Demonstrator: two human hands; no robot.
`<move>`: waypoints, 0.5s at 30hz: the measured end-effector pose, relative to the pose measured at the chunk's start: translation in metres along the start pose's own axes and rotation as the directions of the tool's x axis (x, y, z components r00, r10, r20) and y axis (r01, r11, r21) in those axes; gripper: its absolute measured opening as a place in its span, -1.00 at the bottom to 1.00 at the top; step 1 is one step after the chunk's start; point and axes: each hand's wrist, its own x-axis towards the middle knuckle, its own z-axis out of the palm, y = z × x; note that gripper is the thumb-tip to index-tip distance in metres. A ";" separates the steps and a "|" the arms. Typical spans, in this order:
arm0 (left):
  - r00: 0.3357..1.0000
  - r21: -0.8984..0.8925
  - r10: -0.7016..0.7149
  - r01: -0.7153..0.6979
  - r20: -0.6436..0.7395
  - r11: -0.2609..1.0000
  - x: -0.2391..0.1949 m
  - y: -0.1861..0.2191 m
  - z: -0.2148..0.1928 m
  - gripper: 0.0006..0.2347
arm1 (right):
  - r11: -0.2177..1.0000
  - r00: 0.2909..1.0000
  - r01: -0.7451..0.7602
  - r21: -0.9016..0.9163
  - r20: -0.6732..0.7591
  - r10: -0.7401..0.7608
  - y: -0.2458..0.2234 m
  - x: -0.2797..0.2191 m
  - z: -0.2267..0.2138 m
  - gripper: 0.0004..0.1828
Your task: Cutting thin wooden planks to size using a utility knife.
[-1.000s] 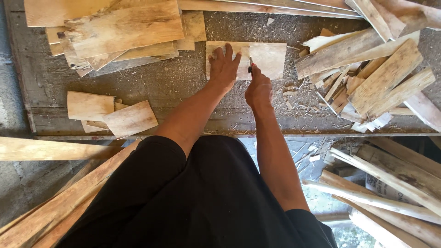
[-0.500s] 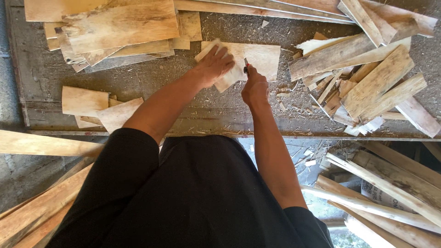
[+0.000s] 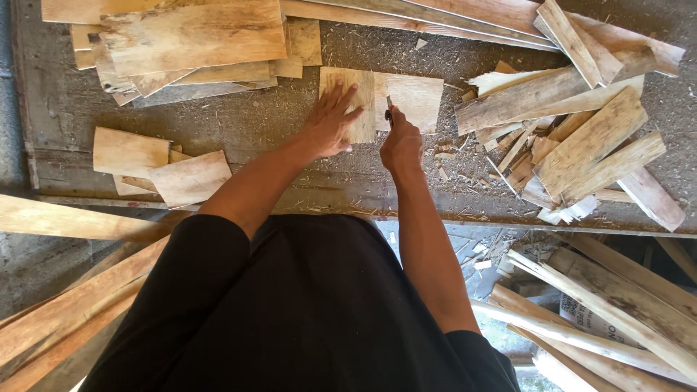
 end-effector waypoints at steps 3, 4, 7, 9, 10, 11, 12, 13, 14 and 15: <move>1.000 0.013 -0.006 0.007 -0.019 1.000 0.009 -0.001 -0.001 -0.10 | 1.000 0.999 0.016 0.014 -0.040 -0.015 0.010 0.005 0.011 -0.57; 1.000 0.012 -0.005 0.005 -0.018 1.000 0.012 -0.001 -0.004 -0.10 | 1.000 0.999 0.014 0.013 -0.039 -0.013 0.007 0.004 0.009 -0.57; 1.000 0.046 0.010 -0.011 0.014 0.999 0.019 0.000 -0.011 -0.10 | 0.998 0.998 -0.057 0.020 0.020 0.056 0.004 0.003 0.005 -0.53; 1.000 0.032 0.026 -0.026 0.001 0.999 0.022 0.000 -0.010 -0.14 | 0.999 1.000 0.005 0.041 -0.020 -0.004 0.008 0.002 0.008 -0.56; 1.000 0.032 0.027 -0.027 0.001 0.999 0.023 0.002 -0.013 -0.14 | 0.999 1.000 0.004 0.041 -0.020 -0.003 0.010 0.003 0.009 -0.56; 1.000 0.003 0.011 -0.011 0.021 1.000 0.024 0.005 -0.015 -0.15 | 0.999 1.000 0.005 0.039 -0.029 -0.003 0.011 0.003 0.010 -0.53; 0.999 -0.027 -0.005 0.006 0.043 1.000 0.024 0.007 -0.018 -0.16 | 0.999 0.999 0.005 0.036 -0.037 -0.004 0.012 0.003 0.012 -0.51; 0.999 -0.027 -0.004 0.006 0.045 1.000 0.026 0.007 -0.019 -0.16 | 0.999 0.999 0.003 0.036 -0.035 -0.002 0.011 0.005 0.013 -0.51; 0.999 -0.037 0.008 -0.007 0.042 0.999 0.027 0.007 -0.020 -0.16 | 1.000 1.000 -0.006 0.021 -0.019 0.007 0.011 0.006 0.014 -0.49; 0.999 -0.046 0.021 -0.019 0.038 0.999 0.028 0.007 -0.020 -0.16 | 1.000 1.000 -0.015 0.006 -0.002 0.015 0.011 0.007 0.015 -0.47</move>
